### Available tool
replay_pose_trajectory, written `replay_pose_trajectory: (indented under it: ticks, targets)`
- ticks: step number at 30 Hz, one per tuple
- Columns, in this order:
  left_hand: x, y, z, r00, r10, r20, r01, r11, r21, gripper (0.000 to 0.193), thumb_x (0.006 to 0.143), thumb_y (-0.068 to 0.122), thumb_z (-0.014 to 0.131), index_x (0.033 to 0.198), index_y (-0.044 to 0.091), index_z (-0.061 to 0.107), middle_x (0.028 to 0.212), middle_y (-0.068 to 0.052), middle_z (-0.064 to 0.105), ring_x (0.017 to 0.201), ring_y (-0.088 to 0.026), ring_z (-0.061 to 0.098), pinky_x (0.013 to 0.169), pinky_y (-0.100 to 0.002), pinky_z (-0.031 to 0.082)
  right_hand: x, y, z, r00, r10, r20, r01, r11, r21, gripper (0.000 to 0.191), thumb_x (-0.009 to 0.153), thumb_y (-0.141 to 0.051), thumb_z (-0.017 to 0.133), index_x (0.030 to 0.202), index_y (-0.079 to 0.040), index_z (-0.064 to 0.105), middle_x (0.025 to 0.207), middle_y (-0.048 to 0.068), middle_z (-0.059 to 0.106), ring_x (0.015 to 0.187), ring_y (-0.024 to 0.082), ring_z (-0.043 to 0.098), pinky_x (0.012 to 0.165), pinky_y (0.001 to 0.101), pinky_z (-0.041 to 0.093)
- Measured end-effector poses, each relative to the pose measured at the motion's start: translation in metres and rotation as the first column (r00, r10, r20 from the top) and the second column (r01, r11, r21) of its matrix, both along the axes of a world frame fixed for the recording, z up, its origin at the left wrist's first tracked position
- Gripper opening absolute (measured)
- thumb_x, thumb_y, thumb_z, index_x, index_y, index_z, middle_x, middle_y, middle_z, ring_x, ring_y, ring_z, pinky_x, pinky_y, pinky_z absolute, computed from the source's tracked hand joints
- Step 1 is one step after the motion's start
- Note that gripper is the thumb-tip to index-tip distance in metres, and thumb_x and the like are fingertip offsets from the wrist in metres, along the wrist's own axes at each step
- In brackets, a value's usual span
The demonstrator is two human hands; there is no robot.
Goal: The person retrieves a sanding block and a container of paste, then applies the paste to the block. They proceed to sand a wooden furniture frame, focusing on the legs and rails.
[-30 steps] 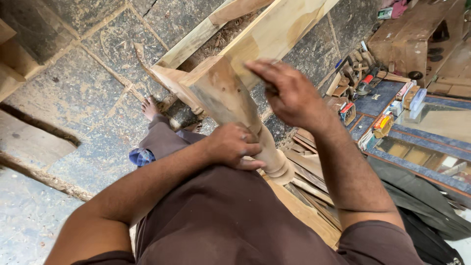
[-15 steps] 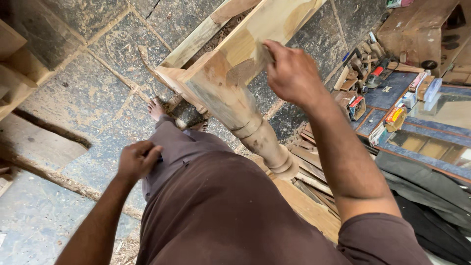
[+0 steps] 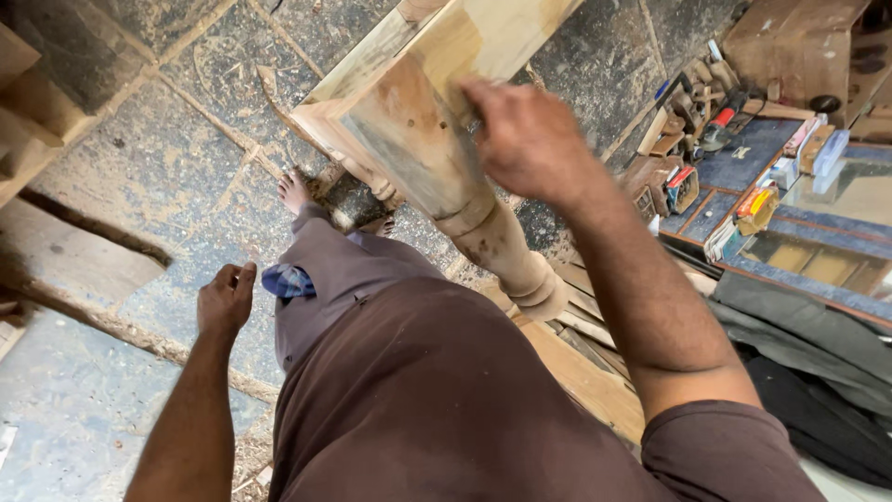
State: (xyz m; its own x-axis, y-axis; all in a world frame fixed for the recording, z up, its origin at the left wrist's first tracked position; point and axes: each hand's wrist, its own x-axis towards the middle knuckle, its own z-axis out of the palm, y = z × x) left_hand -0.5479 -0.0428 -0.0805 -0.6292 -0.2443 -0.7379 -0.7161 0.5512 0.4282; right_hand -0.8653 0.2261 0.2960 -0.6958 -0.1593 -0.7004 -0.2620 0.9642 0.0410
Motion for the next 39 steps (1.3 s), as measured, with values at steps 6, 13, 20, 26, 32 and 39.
replay_pose_trajectory:
  ticks: [6,13,20,26,32,39]
  targets:
    - [-0.009,0.001,-0.002,0.997,0.07,-0.019,-0.07,0.998,0.011,0.062,0.106,0.062,0.05,0.102,0.004,0.073,0.088,-0.021,0.072,0.083,-0.039,0.069,0.077,-0.052,0.053,0.057,0.036,-0.019,0.969,0.174,-0.177,-0.228,0.903,-0.363,0.066,0.083,-0.03,0.077,0.139,-0.004,0.055,0.122,0.019,0.07,0.095,0.031,0.068,0.08,0.0452,0.057]
    - [-0.03,0.018,0.014,0.794,0.544,-0.271,-0.414,0.811,0.414,0.062,0.114,0.056,0.045,0.095,0.001,0.066,0.071,-0.009,0.053,0.063,-0.018,0.048,0.057,-0.034,0.038,0.079,0.191,-0.01,0.515,-0.654,0.554,0.422,-0.369,-0.828,0.052,0.093,0.001,0.057,0.145,0.005,0.056,0.135,0.015,0.065,0.126,0.029,0.066,0.121,0.0441,0.053]
    - [-0.083,0.102,0.059,0.547,0.786,-0.29,-0.427,0.559,0.711,0.055,0.114,0.048,0.035,0.09,0.007,0.061,0.071,-0.003,0.053,0.061,-0.014,0.049,0.055,-0.031,0.045,0.16,0.313,-0.059,0.333,-0.464,0.821,0.257,-0.793,-0.553,0.052,0.098,-0.01,0.059,0.149,-0.003,0.06,0.142,0.015,0.068,0.126,0.034,0.066,0.101,0.0527,0.058]
    - [-0.084,0.219,0.102,0.434,0.884,-0.175,-0.471,0.388,0.792,0.055,0.11,0.051,0.038,0.101,0.003,0.063,0.084,-0.01,0.063,0.07,-0.02,0.062,0.063,-0.034,0.053,0.253,0.413,-0.09,0.392,-0.314,0.865,0.346,-0.82,-0.455,0.04,0.111,-0.023,0.057,0.148,-0.009,0.049,0.146,0.014,0.061,0.128,0.036,0.061,0.086,0.0635,0.06]
    - [-0.088,0.301,0.123,0.384,0.921,-0.071,-0.423,0.243,0.873,0.07,0.101,0.06,0.039,0.143,0.006,0.051,0.135,-0.016,0.063,0.117,-0.027,0.064,0.1,-0.045,0.052,0.327,0.481,-0.091,0.525,-0.38,0.762,0.237,-0.794,-0.559,0.062,0.112,-0.014,0.057,0.165,-0.034,0.031,0.154,0.014,0.048,0.128,0.042,0.057,0.084,0.0637,0.059]
    - [-0.118,0.328,0.132,0.269,0.96,-0.083,-0.329,0.173,0.928,0.072,0.102,0.058,0.043,0.153,0.007,0.04,0.155,-0.017,0.049,0.138,-0.032,0.052,0.113,-0.049,0.045,0.327,0.53,-0.095,0.601,-0.359,0.714,0.188,-0.805,-0.562,0.055,0.112,-0.015,0.06,0.158,-0.033,0.036,0.149,0.013,0.05,0.13,0.04,0.055,0.088,0.0644,0.058]
